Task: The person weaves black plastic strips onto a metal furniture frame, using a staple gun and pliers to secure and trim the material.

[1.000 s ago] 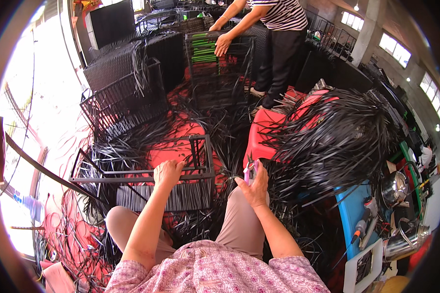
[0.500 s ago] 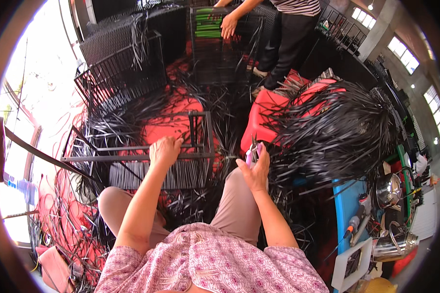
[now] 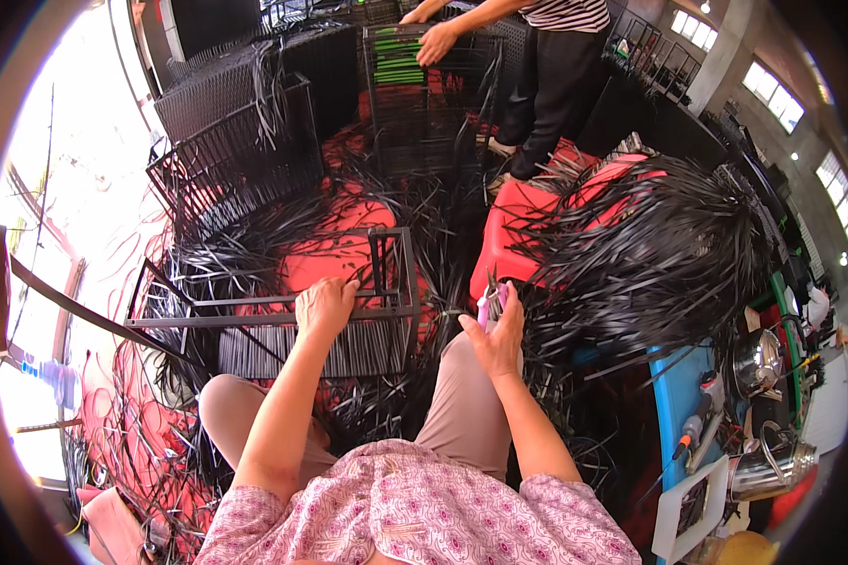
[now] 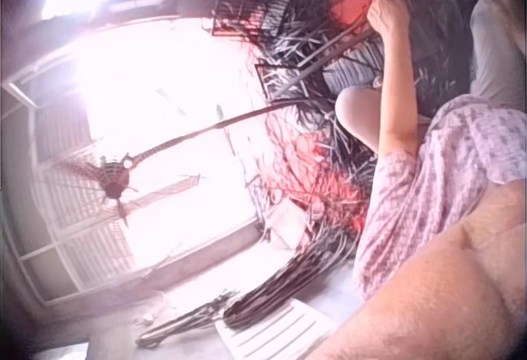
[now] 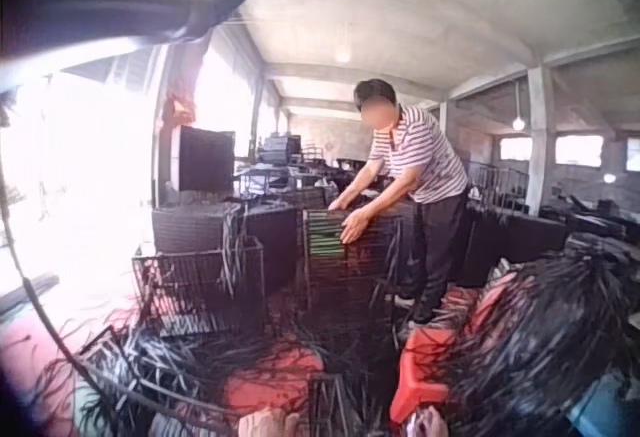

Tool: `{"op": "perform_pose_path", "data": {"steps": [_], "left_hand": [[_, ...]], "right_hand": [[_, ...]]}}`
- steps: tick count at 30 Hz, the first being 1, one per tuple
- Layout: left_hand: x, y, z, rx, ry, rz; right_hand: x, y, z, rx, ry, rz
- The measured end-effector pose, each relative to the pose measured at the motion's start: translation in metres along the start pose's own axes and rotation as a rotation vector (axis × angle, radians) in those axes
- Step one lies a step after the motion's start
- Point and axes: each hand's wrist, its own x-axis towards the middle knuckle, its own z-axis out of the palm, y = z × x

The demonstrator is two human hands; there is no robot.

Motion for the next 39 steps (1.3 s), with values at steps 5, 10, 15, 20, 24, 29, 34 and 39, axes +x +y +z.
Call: {"op": "perform_pose_path", "data": {"steps": [5,10,15,20,24,29,34,39], "left_hand": [[0.003,0.001,0.001,-0.018,0.054,0.02],[0.0,0.002,-0.003,-0.001,0.049,0.011],[0.001,0.001,0.0,-0.005,0.047,0.012],[0.0,0.001,-0.001,0.005,0.044,0.011],[0.0,0.0,0.001,0.006,0.084,0.04],[-0.002,0.002,-0.003,-0.016,0.062,0.017],[-0.001,-0.001,0.004,-0.012,0.079,0.014],[-0.001,-0.005,0.01,0.005,0.107,0.039]], "right_hand": [[0.004,0.003,0.0,0.016,0.01,-0.004],[0.004,-0.001,0.001,-0.005,0.017,-0.003],[0.004,0.007,0.003,-0.02,0.045,-0.031],[0.005,0.005,0.003,-0.028,0.044,-0.033],[0.006,0.005,0.003,-0.04,0.048,-0.039],[0.006,-0.001,0.001,-0.032,0.04,-0.005],[0.005,0.003,0.002,-0.037,0.051,-0.018],[0.007,0.003,0.002,-0.021,0.058,-0.007]]}}
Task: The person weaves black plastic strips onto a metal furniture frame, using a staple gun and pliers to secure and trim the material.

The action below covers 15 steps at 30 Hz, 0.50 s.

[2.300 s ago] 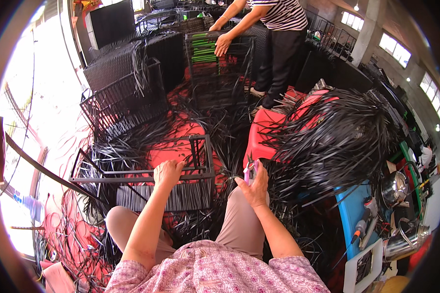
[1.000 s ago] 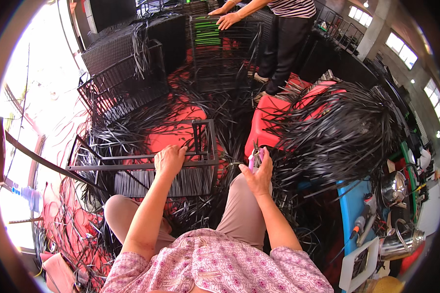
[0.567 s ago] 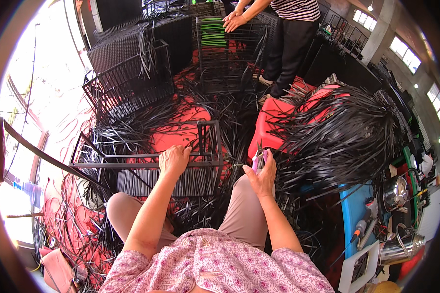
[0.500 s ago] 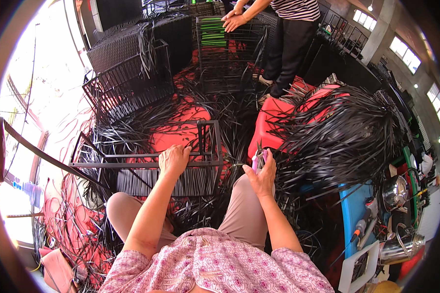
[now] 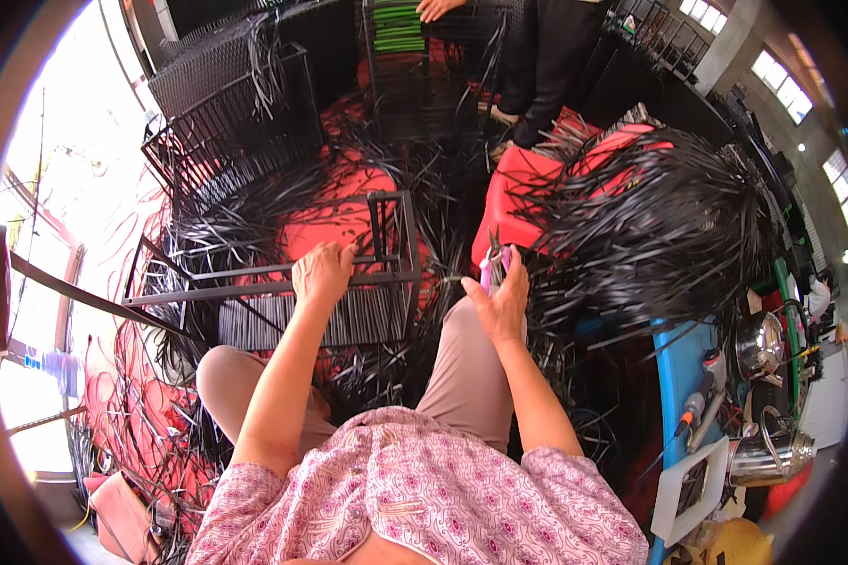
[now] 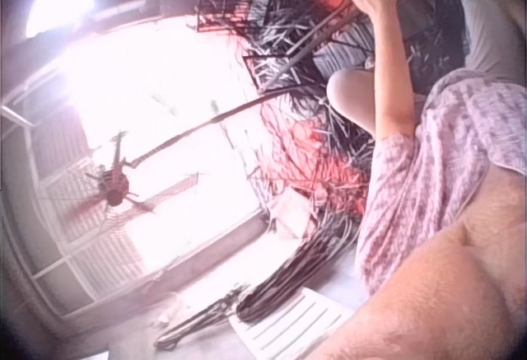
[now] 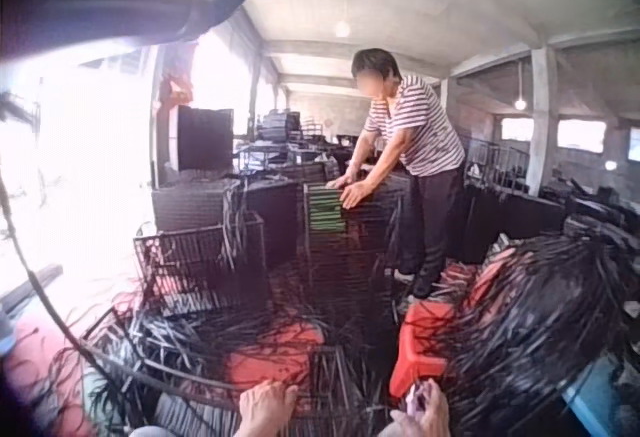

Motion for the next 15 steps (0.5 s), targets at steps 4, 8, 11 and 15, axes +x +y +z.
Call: {"op": "perform_pose_path", "data": {"steps": [4,8,11,15], "left_hand": [[-0.0016,0.0018,-0.0005,-0.003,0.018,0.016],[-0.0015,0.0017,-0.001,-0.014,0.021,0.014],[-0.0007,0.0022,-0.0008,-0.022,0.04,0.024],[-0.0015,0.0028,-0.0004,-0.011,0.079,0.046]], "right_hand": [[0.0,0.004,0.0016,0.003,0.01,-0.021],[-0.0014,0.005,0.0021,-0.002,0.01,-0.017],[-0.0004,0.0084,0.0025,-0.017,0.02,-0.058],[-0.0006,0.0072,0.0018,-0.033,0.005,-0.02]]}}
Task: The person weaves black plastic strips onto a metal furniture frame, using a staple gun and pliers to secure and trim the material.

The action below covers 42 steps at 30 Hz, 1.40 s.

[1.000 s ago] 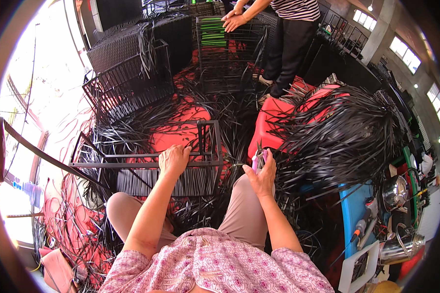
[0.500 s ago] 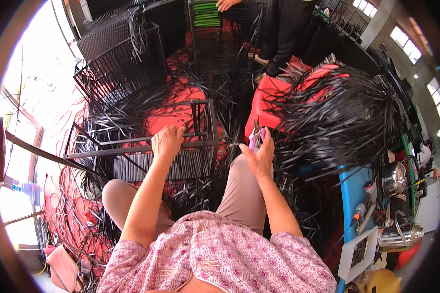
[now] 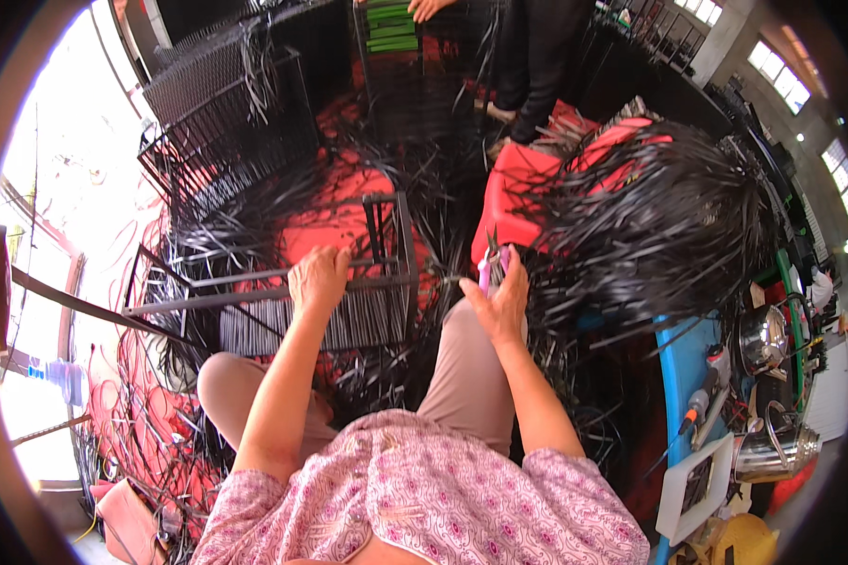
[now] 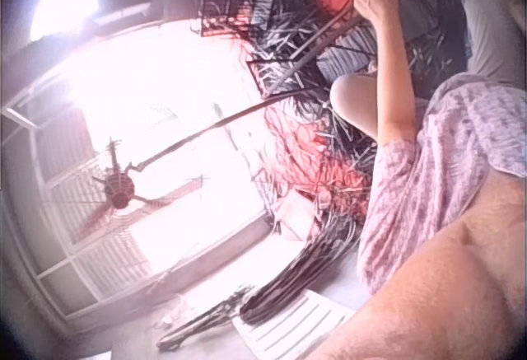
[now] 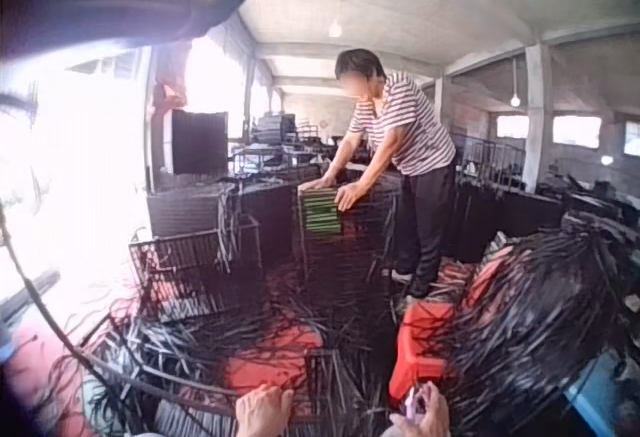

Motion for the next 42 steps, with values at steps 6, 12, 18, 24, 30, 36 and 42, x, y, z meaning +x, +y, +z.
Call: {"op": "perform_pose_path", "data": {"steps": [6,12,18,24,30,36,42], "left_hand": [[0.0,0.001,-0.002,0.004,-0.03,-0.03],[-0.003,0.002,-0.004,0.002,-0.04,-0.042],[-0.007,0.001,-0.002,0.007,-0.032,-0.044],[-0.008,0.003,-0.002,-0.005,-0.01,-0.022],[-0.007,0.005,-0.005,0.011,-0.029,-0.029],[-0.009,0.002,-0.001,0.0,0.023,0.001],[-0.01,0.0,0.004,0.038,0.016,-0.005]], "right_hand": [[0.001,-0.002,-0.003,0.005,-0.012,0.008],[0.0,-0.007,-0.005,-0.01,-0.024,0.025],[-0.003,-0.007,-0.008,0.001,-0.012,0.011],[-0.002,-0.001,-0.007,-0.016,-0.005,0.011],[-0.001,-0.004,-0.009,-0.001,0.004,0.016],[-0.002,-0.002,-0.009,0.015,0.023,0.017],[-0.002,0.0,-0.01,0.021,0.021,0.021]]}}
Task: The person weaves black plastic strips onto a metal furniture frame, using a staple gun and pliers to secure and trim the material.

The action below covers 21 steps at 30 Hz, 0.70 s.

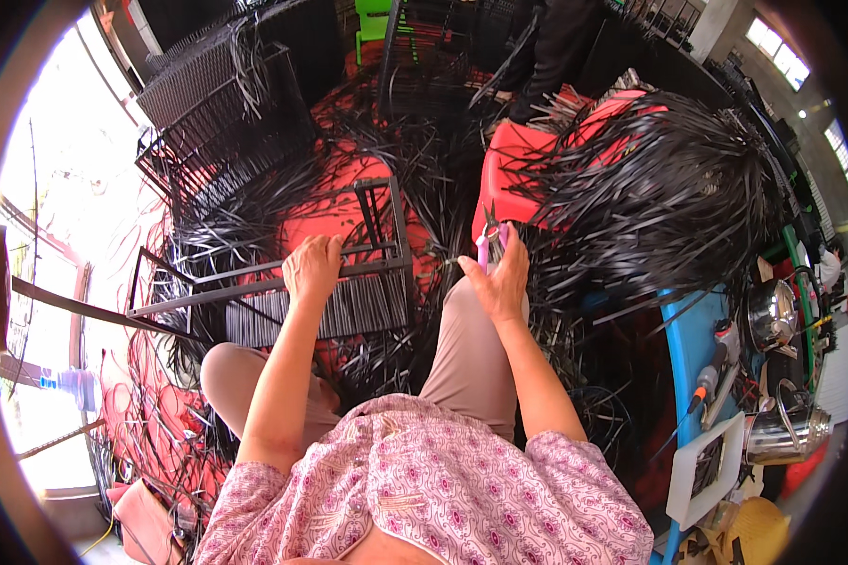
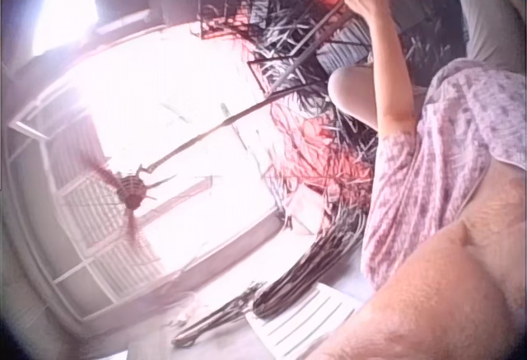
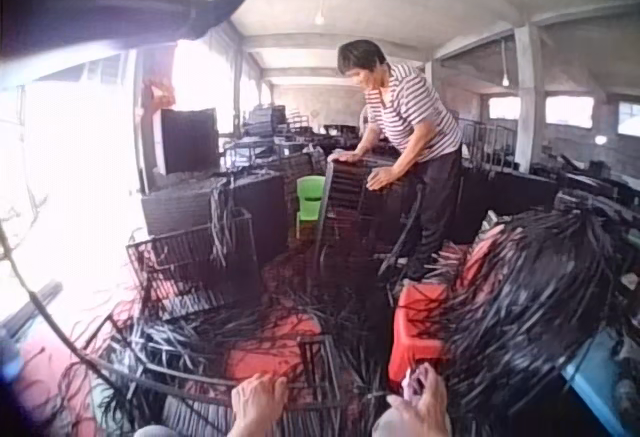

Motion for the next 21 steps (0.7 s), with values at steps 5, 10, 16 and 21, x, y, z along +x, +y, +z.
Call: {"op": "perform_pose_path", "data": {"steps": [5,10,16,21], "left_hand": [[0.0015,0.0016,-0.0009,0.009,-0.038,-0.04],[0.0036,0.0046,-0.0032,0.01,-0.051,-0.047],[0.0022,0.0038,-0.0005,0.016,-0.016,-0.029],[-0.0019,0.0007,0.0019,0.032,-0.016,-0.016]], "right_hand": [[0.0006,0.0032,0.0016,-0.002,0.004,-0.014],[0.0014,0.004,0.002,-0.009,0.007,-0.013],[0.0008,0.0038,0.0004,-0.002,-0.013,0.001],[0.0,0.0058,0.0016,-0.022,-0.033,0.021]]}}
